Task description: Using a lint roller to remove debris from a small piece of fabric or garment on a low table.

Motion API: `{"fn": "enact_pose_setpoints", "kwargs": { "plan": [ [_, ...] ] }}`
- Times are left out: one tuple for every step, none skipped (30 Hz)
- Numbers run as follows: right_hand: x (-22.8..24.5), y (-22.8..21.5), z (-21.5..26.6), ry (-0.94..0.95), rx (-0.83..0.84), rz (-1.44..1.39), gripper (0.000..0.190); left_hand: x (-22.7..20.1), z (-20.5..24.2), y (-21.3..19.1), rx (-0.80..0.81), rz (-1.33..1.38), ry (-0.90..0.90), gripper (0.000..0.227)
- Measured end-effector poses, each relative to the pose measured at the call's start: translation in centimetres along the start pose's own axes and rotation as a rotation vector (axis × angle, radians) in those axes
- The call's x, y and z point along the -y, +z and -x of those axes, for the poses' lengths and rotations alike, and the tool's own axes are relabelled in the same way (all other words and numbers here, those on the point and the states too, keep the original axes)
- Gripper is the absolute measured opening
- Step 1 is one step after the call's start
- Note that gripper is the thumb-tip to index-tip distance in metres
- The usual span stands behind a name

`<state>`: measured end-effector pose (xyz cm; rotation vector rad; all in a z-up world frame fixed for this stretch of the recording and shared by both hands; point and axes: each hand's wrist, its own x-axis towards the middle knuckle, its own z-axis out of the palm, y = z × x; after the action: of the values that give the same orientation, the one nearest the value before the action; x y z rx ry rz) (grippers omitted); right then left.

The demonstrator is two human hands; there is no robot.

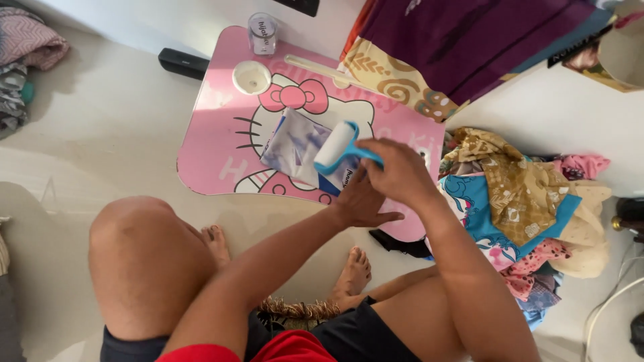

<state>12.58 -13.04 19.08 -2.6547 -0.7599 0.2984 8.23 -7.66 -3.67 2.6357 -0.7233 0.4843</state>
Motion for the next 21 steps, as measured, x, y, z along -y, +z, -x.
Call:
{"fn": "enact_pose_setpoints", "kwargs": {
  "plan": [
    [0.6,0.2,0.1,0.014,0.061,0.002,0.035,-0.2,0.0,-0.6,0.036,0.081,-0.053,0.104],
    [1.2,0.4,0.2,0.029,0.123,0.004,0.033,-0.3,0.0,-1.1,0.071,0.163,-0.106,0.103],
    [1.0,1.1,0.0,0.024,0.133,0.009,0.033,-0.1,0.2,-0.5,0.068,0.167,-0.117,0.103],
    [0.7,1.8,-0.3,0.009,0.147,0.046,0.033,0.0,0.5,0.0,0.084,0.093,-0.082,0.103],
    [0.4,2.5,-0.5,-0.008,0.163,0.081,0.034,0.2,0.8,0.4,0.102,0.019,-0.049,0.103],
    [0.9,2.6,-1.1,-0.013,0.175,0.084,0.034,0.1,0.8,-0.1,0.102,0.024,-0.061,0.103],
    [1.4,2.8,-1.7,-0.035,0.156,0.071,0.035,0.1,0.8,-0.5,0.133,0.067,-0.058,0.106],
    [1.8,3.0,-2.2,-0.057,0.138,0.057,0.036,0.1,0.8,-1.0,0.163,0.111,-0.056,0.108],
    [2.0,3.6,-3.0,-0.056,0.141,0.057,0.036,-0.1,0.9,0.0,0.164,0.113,-0.058,0.108],
    [2.2,4.3,-3.8,-0.101,0.132,0.051,0.035,-0.3,0.9,1.0,0.2,0.217,-0.11,0.103],
    [2.4,5.0,-4.5,-0.144,0.122,0.044,0.035,-0.6,1.0,2.0,0.236,0.321,-0.161,0.099],
    [3.0,5.4,-5.3,-0.141,0.125,0.043,0.035,-0.2,-0.1,-2.8,0.238,0.325,-0.162,0.099],
    [3.7,5.9,-6.1,-0.165,0.109,0.033,0.035,0.5,-0.9,-7.9,0.217,0.307,-0.147,0.096],
    [4.3,6.4,-6.8,-0.189,0.093,0.023,0.035,1.2,-1.0,-13.4,0.195,0.29,-0.132,0.093],
    [4.9,6.7,-7.4,-0.191,0.096,0.023,0.035,1.1,-0.9,-12.9,0.194,0.29,-0.136,0.093],
    [5.5,7.1,-7.9,-0.224,0.062,0.002,0.034,0.9,-0.8,-12.3,0.168,0.275,-0.132,0.094],
    [6.1,7.3,-8.4,-0.257,0.028,-0.018,0.033,0.8,-0.8,-11.8,0.14,0.26,-0.127,0.094],
    [6.3,7.5,-8.6,-0.26,0.03,-0.017,0.033,0.8,-0.6,-10.7,0.138,0.26,-0.131,0.094],
    [6.4,7.6,-8.8,-0.288,0.027,-0.053,0.033,0.7,-0.3,-9.7,0.098,0.238,-0.122,0.095],
    [6.6,7.8,-8.9,-0.316,0.024,-0.09,0.033,0.6,0.0,-8.6,0.058,0.216,-0.113,0.097],
    [6.5,7.4,-8.6,-0.317,0.023,-0.087,0.033,0.7,0.2,-7.3,0.055,0.215,-0.112,0.097]
  ]
}}
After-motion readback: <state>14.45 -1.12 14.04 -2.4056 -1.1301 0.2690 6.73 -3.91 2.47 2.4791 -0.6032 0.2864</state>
